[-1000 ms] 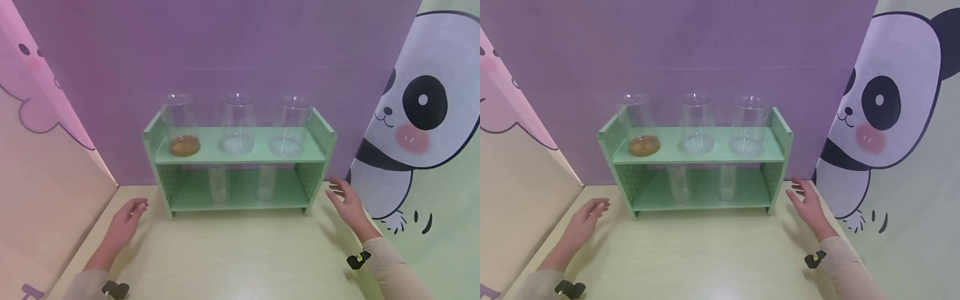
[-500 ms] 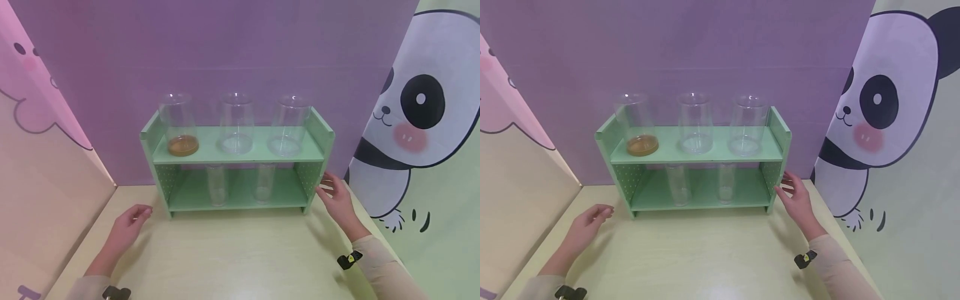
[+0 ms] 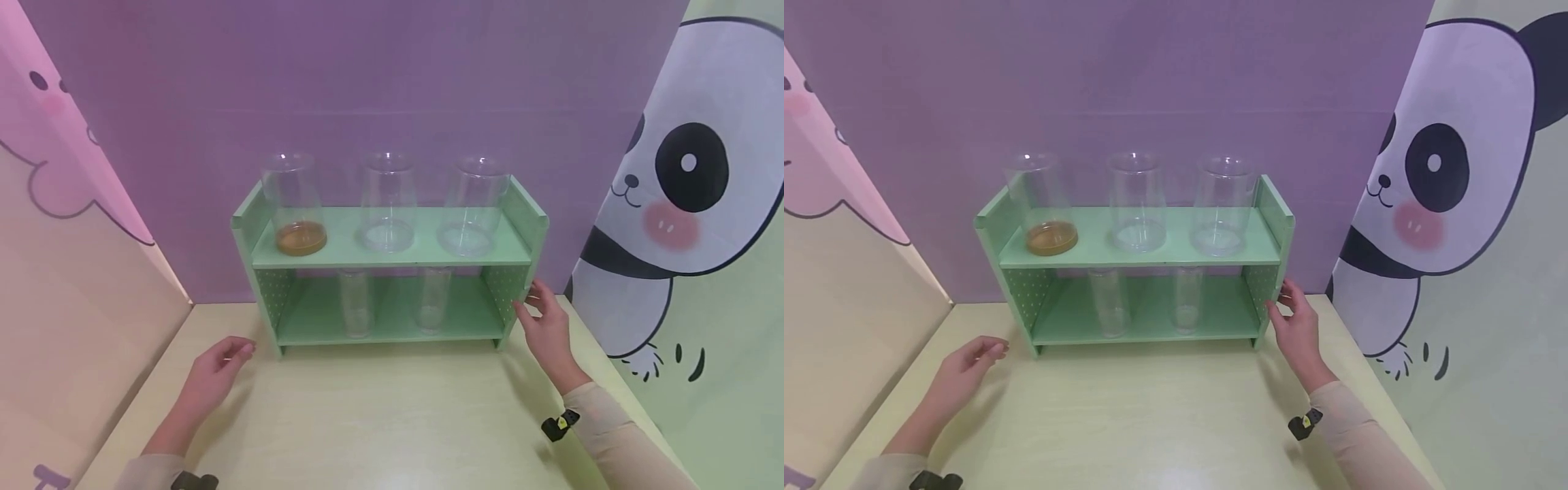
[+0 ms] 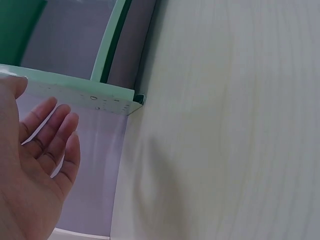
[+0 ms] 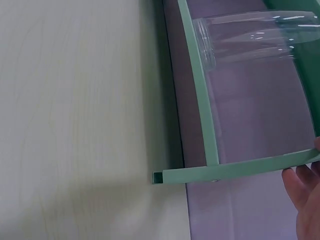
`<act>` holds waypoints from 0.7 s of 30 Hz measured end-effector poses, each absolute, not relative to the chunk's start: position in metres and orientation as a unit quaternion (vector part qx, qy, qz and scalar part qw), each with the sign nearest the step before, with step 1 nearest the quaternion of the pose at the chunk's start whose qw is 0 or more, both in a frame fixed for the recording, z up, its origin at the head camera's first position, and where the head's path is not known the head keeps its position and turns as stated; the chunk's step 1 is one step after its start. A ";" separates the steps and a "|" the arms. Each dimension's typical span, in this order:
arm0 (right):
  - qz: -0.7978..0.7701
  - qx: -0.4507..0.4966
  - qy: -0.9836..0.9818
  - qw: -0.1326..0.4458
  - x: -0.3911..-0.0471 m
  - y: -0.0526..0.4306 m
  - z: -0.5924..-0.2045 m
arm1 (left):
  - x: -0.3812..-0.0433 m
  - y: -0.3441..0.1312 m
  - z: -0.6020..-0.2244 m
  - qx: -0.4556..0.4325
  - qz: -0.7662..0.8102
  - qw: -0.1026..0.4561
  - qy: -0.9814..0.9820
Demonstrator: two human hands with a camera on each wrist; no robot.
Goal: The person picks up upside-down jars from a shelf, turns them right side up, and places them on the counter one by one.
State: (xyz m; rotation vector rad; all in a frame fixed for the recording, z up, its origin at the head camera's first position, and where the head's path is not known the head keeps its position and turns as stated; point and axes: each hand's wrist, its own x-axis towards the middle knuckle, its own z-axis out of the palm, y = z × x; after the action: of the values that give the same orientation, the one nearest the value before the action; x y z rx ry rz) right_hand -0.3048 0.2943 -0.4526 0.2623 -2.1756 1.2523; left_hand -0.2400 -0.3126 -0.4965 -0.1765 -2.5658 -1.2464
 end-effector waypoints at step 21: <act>0.418 0.065 -0.835 0.353 -0.307 0.279 -0.455 | -0.261 -0.237 -0.496 -0.172 -0.462 0.160 -0.855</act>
State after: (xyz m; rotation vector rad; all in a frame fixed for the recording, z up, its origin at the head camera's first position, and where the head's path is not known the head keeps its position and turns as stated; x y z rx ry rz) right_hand -0.3075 0.2788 -0.4549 0.1683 -2.1590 1.0825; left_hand -0.2607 -0.2370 -0.4964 -0.4910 -2.4441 -1.3197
